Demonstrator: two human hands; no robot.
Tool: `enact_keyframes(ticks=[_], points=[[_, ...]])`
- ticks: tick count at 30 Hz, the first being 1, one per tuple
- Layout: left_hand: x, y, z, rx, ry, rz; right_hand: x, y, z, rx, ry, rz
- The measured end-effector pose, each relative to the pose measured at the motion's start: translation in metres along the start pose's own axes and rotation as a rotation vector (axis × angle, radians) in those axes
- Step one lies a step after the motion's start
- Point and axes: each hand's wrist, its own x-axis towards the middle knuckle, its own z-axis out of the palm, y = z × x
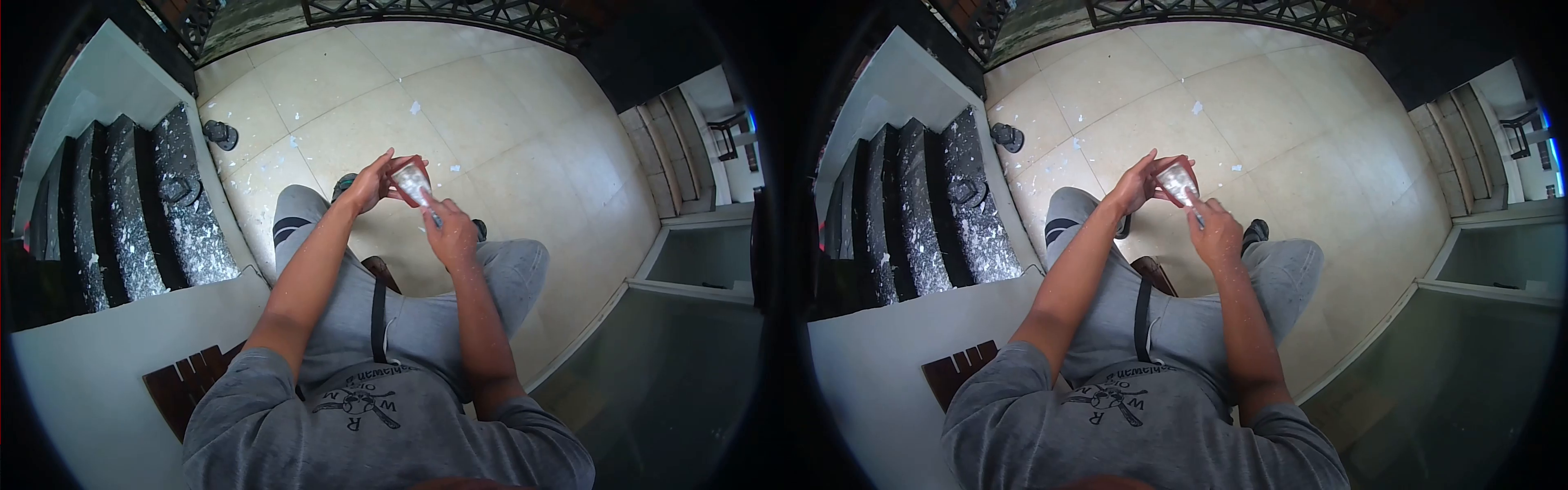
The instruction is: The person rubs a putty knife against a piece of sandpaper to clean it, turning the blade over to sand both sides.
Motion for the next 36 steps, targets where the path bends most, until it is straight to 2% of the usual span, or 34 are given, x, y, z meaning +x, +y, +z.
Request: enact_keyframes(ticks=[2, 4, 6, 10, 12, 14, 18, 20, 21, 22, 24, 25, 26, 28, 29, 34, 36], points=[[-0.005, -0.001, -0.004, 0.058, 0.041, -0.020, 0.003, 0.001, 0.001, 0.017, -0.011, 0.083], [0.000, 0.000, -0.008, 0.038, -0.001, 0.007, 0.001, -0.002, 0.005, 0.014, 0.012, -0.017], [0.002, -0.001, -0.006, 0.022, -0.026, 0.009, -0.001, -0.002, 0.003, -0.014, -0.051, -0.022], [0.000, -0.007, -0.012, 0.086, 0.030, -0.011, 0.004, 0.007, 0.001, 0.030, 0.012, 0.121], [0.003, -0.004, -0.013, 0.071, 0.015, 0.005, 0.001, 0.001, 0.008, -0.017, -0.024, 0.005], [0.003, -0.001, -0.008, 0.091, 0.029, -0.011, -0.002, -0.002, 0.004, -0.018, -0.095, -0.013], [0.001, -0.008, -0.012, 0.188, 0.076, 0.006, 0.001, 0.007, 0.005, 0.019, -0.054, 0.131], [0.004, -0.006, -0.011, 0.188, 0.055, 0.016, -0.001, 0.007, 0.010, -0.012, -0.036, 0.050], [0.005, -0.006, -0.014, 0.143, 0.019, 0.008, -0.004, 0.002, 0.008, -0.025, -0.117, 0.057], [0.009, -0.007, -0.014, 0.144, 0.017, 0.013, -0.004, 0.003, 0.006, -0.028, -0.113, 0.054], [0.010, -0.012, -0.018, 0.162, 0.028, -0.006, -0.004, 0.004, 0.004, 0.010, 0.002, 0.033], [0.011, -0.013, -0.020, 0.165, 0.043, -0.012, 0.002, 0.009, 0.002, 0.059, -0.021, 0.126], [0.011, -0.015, -0.023, 0.160, 0.047, -0.014, 0.001, 0.008, 0.006, 0.059, -0.027, 0.126], [0.008, -0.005, -0.017, 0.079, 0.040, -0.003, 0.000, 0.002, 0.010, 0.058, 0.005, 0.009], [0.004, 0.000, -0.013, 0.075, 0.043, -0.019, -0.003, -0.001, 0.011, 0.045, -0.086, 0.028], [0.006, -0.006, -0.019, 0.119, 0.051, -0.012, 0.005, 0.010, 0.005, 0.060, -0.066, 0.130], [0.009, -0.005, -0.022, 0.073, 0.049, -0.019, 0.002, 0.006, 0.010, 0.018, -0.072, 0.031]])
